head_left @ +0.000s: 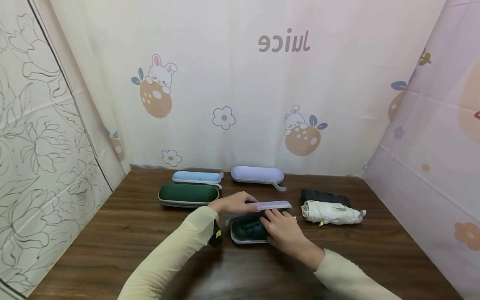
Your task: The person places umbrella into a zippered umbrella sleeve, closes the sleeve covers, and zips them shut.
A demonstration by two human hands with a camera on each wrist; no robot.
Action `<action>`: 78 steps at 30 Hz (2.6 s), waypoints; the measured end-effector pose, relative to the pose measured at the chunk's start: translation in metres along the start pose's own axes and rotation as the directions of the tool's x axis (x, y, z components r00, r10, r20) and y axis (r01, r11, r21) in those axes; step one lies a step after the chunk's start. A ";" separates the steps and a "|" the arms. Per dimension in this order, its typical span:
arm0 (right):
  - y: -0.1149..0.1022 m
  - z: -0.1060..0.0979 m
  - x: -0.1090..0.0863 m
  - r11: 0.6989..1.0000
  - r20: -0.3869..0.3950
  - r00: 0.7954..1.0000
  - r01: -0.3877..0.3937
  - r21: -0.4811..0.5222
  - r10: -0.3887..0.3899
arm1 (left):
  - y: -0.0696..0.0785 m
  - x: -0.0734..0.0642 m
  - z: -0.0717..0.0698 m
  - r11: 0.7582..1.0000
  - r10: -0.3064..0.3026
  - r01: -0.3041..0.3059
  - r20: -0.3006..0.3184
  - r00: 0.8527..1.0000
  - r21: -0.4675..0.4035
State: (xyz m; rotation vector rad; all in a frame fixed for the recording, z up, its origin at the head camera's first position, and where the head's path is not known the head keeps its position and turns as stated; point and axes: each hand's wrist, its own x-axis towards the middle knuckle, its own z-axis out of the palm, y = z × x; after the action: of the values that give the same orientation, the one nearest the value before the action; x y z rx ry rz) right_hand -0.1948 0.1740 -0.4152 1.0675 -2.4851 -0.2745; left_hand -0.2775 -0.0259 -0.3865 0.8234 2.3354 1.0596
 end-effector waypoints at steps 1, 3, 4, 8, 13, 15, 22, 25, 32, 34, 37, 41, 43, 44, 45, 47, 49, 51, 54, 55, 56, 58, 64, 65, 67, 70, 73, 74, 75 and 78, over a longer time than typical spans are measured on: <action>-0.001 0.000 0.001 1.000 0.002 1.000 0.003 -0.002 -0.003 | 0.000 0.000 0.000 1.000 0.008 -0.008 0.001 1.000 0.017; -0.002 0.000 0.003 1.000 0.002 1.000 0.010 -0.007 -0.010 | 0.000 0.001 -0.001 0.999 0.018 -0.018 0.002 1.000 0.041; -0.002 0.001 0.004 1.000 0.002 1.000 0.014 -0.010 -0.014 | 0.000 0.001 -0.001 0.998 0.020 -0.020 0.004 1.000 0.055; -0.002 0.001 0.007 1.000 0.010 1.000 0.021 -0.008 -0.021 | 0.000 0.001 -0.002 0.998 0.014 -0.014 0.005 1.000 0.055; -0.002 0.002 0.010 1.000 0.024 0.999 0.024 0.017 -0.025 | -0.001 0.001 -0.001 1.000 -0.015 0.015 0.004 1.000 0.006; -0.003 0.002 0.011 0.999 0.024 0.999 0.022 0.031 -0.023 | -0.001 0.001 -0.001 1.000 -0.022 0.022 0.002 1.000 -0.010; -0.006 0.005 0.012 0.995 0.057 0.998 -0.020 0.094 0.015 | 0.000 -0.001 -0.001 0.999 -0.009 0.009 0.003 1.000 0.033; -0.005 0.005 0.013 0.995 0.070 0.997 -0.028 0.092 0.022 | -0.001 -0.001 -0.002 0.999 -0.003 0.003 0.007 1.000 0.044; 0.001 0.001 0.013 0.986 0.121 0.992 -0.042 0.162 0.022 | -0.003 -0.001 -0.002 0.999 -0.004 0.004 0.012 1.000 0.045; 0.005 -0.004 0.009 0.981 0.126 0.992 -0.038 0.192 0.014 | -0.004 -0.001 -0.002 0.999 0.003 -0.004 0.015 1.000 0.037; 0.015 -0.014 -0.001 0.970 0.020 1.000 -0.011 0.241 0.006 | -0.004 -0.003 -0.002 1.000 0.015 -0.015 0.024 1.000 0.005; 0.037 -0.024 -0.013 0.964 -0.256 0.964 0.001 0.266 0.069 | -0.004 -0.005 -0.002 0.999 0.034 -0.035 0.037 0.999 0.028; 0.049 -0.027 -0.016 0.950 -0.304 0.944 -0.029 0.310 0.128 | -0.004 -0.007 -0.003 0.998 0.038 -0.040 0.036 0.999 0.056; 0.056 -0.028 -0.017 0.936 -0.286 0.945 -0.051 0.350 0.159 | -0.004 -0.007 -0.003 0.996 0.043 -0.045 0.034 0.999 0.078; 0.061 -0.028 -0.018 0.911 -0.244 0.953 -0.070 0.406 0.182 | -0.004 -0.008 -0.003 0.994 0.046 -0.049 0.031 0.998 0.097; 0.071 -0.028 -0.020 0.833 -0.109 0.973 -0.114 0.541 0.203 | -0.004 -0.010 -0.002 0.989 0.055 -0.058 0.029 0.998 0.132; 0.079 -0.027 -0.022 0.738 0.032 0.982 -0.161 0.655 0.186 | -0.004 -0.011 0.001 0.981 0.072 -0.076 0.030 0.997 0.181; 0.084 -0.024 -0.025 0.656 0.139 0.979 -0.201 0.727 0.147 | -0.004 -0.012 0.004 0.969 0.089 -0.094 0.032 0.995 0.228; 0.087 -0.018 -0.029 0.595 0.202 0.976 -0.213 0.775 0.086 | -0.003 -0.014 0.010 0.952 0.101 -0.104 0.023 0.995 0.287; 0.087 -0.016 -0.031 0.585 0.209 0.975 -0.211 0.783 0.072 | -0.002 -0.016 0.012 0.948 0.102 -0.103 0.018 0.995 0.303; 0.087 -0.015 -0.032 0.573 0.213 0.975 -0.208 0.792 0.060 | -0.001 -0.017 0.013 0.943 0.103 -0.102 0.011 0.995 0.317; 0.086 -0.012 -0.035 0.550 0.229 0.972 -0.216 0.807 0.047 | 0.000 -0.019 0.017 0.931 0.109 -0.101 -0.004 0.994 0.351; 0.081 -0.006 -0.040 0.523 0.236 0.971 -0.222 0.823 0.042 | -0.001 -0.024 0.028 0.872 0.188 -0.149 -0.038 0.981 0.466; 0.081 -0.005 -0.041 0.533 0.219 0.975 -0.207 0.820 0.042 | 0.000 -0.024 0.030 0.861 0.202 -0.157 -0.043 0.978 0.484; 0.079 -0.002 -0.042 0.565 0.178 0.983 -0.171 0.807 0.044 | 0.001 -0.025 0.033 0.835 0.225 -0.165 -0.053 0.973 0.525; 0.077 0.002 -0.043 0.617 0.121 0.992 -0.123 0.777 0.045 | 0.002 -0.027 0.038 0.789 0.256 -0.172 -0.062 0.965 0.590; 0.076 0.004 -0.045 0.638 0.107 0.993 -0.112 0.762 0.047 | 0.004 -0.030 0.042 0.740 0.284 -0.178 -0.061 0.957 0.648; 0.075 0.005 -0.045 0.641 0.109 0.993 -0.115 0.759 0.049 | 0.004 -0.031 0.043 0.730 0.291 -0.181 -0.060 0.955 0.659; 0.074 0.005 -0.045 0.644 0.115 0.992 -0.120 0.755 0.051 | 0.004 -0.032 0.044 0.720 0.299 -0.184 -0.059 0.953 0.669; 0.072 0.004 -0.045 0.648 0.129 0.990 -0.135 0.750 0.056 | 0.003 -0.035 0.045 0.706 0.318 -0.196 -0.058 0.946 0.680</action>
State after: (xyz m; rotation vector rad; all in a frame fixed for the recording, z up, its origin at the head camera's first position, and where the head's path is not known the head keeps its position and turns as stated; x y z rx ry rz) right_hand -0.2155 0.2562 -0.4080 1.2108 -2.7804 0.8692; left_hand -0.2238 -0.0243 -0.4066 1.4029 2.8526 0.3442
